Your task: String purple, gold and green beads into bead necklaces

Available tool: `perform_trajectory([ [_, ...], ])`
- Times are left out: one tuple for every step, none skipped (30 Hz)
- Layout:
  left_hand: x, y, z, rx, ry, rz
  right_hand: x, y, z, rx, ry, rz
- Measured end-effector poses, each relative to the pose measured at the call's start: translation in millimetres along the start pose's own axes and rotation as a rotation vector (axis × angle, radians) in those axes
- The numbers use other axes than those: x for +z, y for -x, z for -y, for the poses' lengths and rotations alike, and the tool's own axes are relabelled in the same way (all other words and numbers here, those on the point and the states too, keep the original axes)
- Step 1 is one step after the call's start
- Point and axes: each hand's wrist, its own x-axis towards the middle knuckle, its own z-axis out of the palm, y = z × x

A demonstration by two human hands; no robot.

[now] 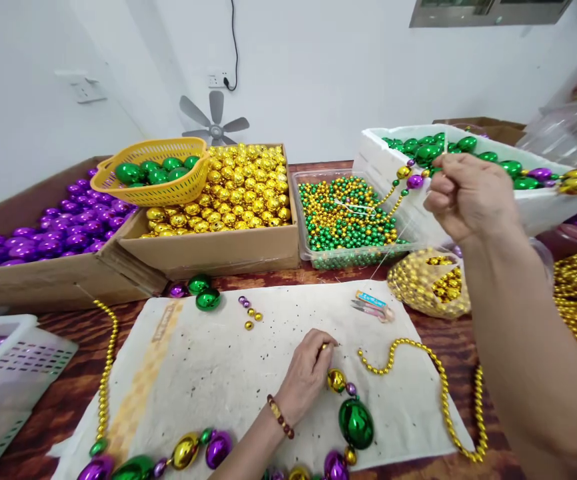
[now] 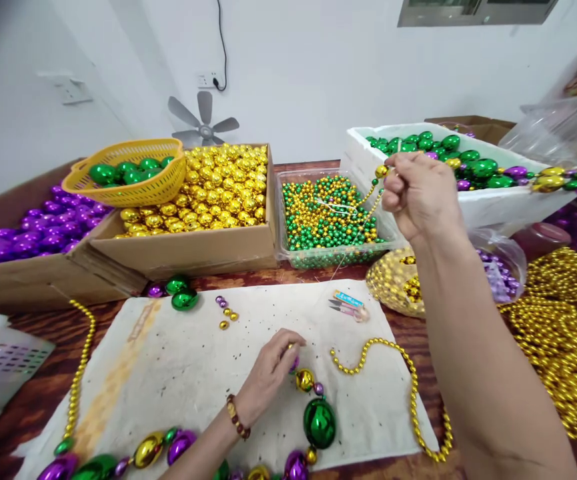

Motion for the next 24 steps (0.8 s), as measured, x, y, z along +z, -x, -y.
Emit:
perform_trajectory([
  [-3.9,4.6,4.1,-0.011,-0.006,-0.013,-1.2,-0.1,-2.7,0.038,0.012,0.03],
  [-8.7,9.8,8.2,-0.029,-0.011,-0.022,-2.9,-0.1,-5.8,0.061,0.016,0.042],
  [-14.2,15.5,12.3,-0.056,-0.015,-0.027,-5.1,-0.4,-8.9,0.073,0.015,0.043],
  [-20.4,21.8,16.1,-0.088,-0.017,-0.03,-7.7,-1.1,-12.0,0.076,0.012,0.029],
  [-26.9,28.3,19.5,-0.118,-0.015,-0.029,-10.5,-2.1,-15.0,0.08,0.013,0.011],
  [-33.5,34.9,22.4,-0.144,-0.008,-0.023,-13.3,-3.4,-18.0,0.089,0.021,-0.004],
  [-39.9,41.4,24.8,-0.169,0.006,-0.018,-15.8,-4.5,-21.1,0.105,0.035,-0.007],
  [-45.7,47.3,26.8,-0.191,0.026,-0.01,-17.5,-5.2,-24.7,0.12,0.051,-0.001],
  [-50.8,52.6,28.4,-0.209,0.048,-0.001,-18.4,-5.2,-28.6,0.135,0.07,0.012],
  [-54.9,57.0,29.8,-0.223,0.066,0.008,-18.3,-4.0,-33.1,0.145,0.092,0.028],
  [-58.2,60.6,31.3,-0.23,0.072,0.012,-17.2,-1.7,-37.9,0.152,0.118,0.047],
  [-60.7,63.2,32.9,-0.232,0.064,0.01,-15.2,1.8,-42.9,0.155,0.145,0.063],
  [-62.4,65.2,34.8,-0.231,0.042,0.002,-12.6,6.5,-47.9,0.159,0.173,0.08],
  [-63.7,66.5,37.0,-0.228,0.01,-0.012,-9.6,12.2,-52.9,0.162,0.199,0.101],
  [-64.6,67.4,39.2,-0.228,-0.028,-0.03,-6.4,18.6,-57.7,0.171,0.218,0.131],
  [-65.4,67.9,41.5,-0.23,-0.064,-0.046,-3.4,25.4,-62.5,0.173,0.224,0.163],
  [-66.2,68.3,43.7,-0.235,-0.096,-0.058,-0.7,32.5,-67.2,0.176,0.221,0.202],
  [-66.9,68.6,45.6,-0.241,-0.119,-0.064,1.6,39.7,-72.2,0.179,0.21,0.248],
  [-67.5,68.9,47.3,-0.248,-0.134,-0.066,3.4,46.8,-77.4,0.174,0.193,0.286],
  [-68.0,69.2,48.8,-0.257,-0.146,-0.067,4.6,53.9,-83.2,0.173,0.178,0.318],
  [-68.4,69.8,50.1,-0.268,-0.158,-0.067,5.3,61.1,-89.5,0.179,0.168,0.343],
  [-68.6,70.6,51.2,-0.279,-0.176,-0.067,5.5,68.5,-96.4,0.194,0.165,0.363],
  [-68.7,71.6,52.0,-0.291,-0.204,-0.068,5.2,76.2,-103.8,0.211,0.169,0.377],
  [-69.1,72.8,52.6,-0.304,-0.237,-0.066,4.5,84.3,-111.7,0.225,0.175,0.385],
])
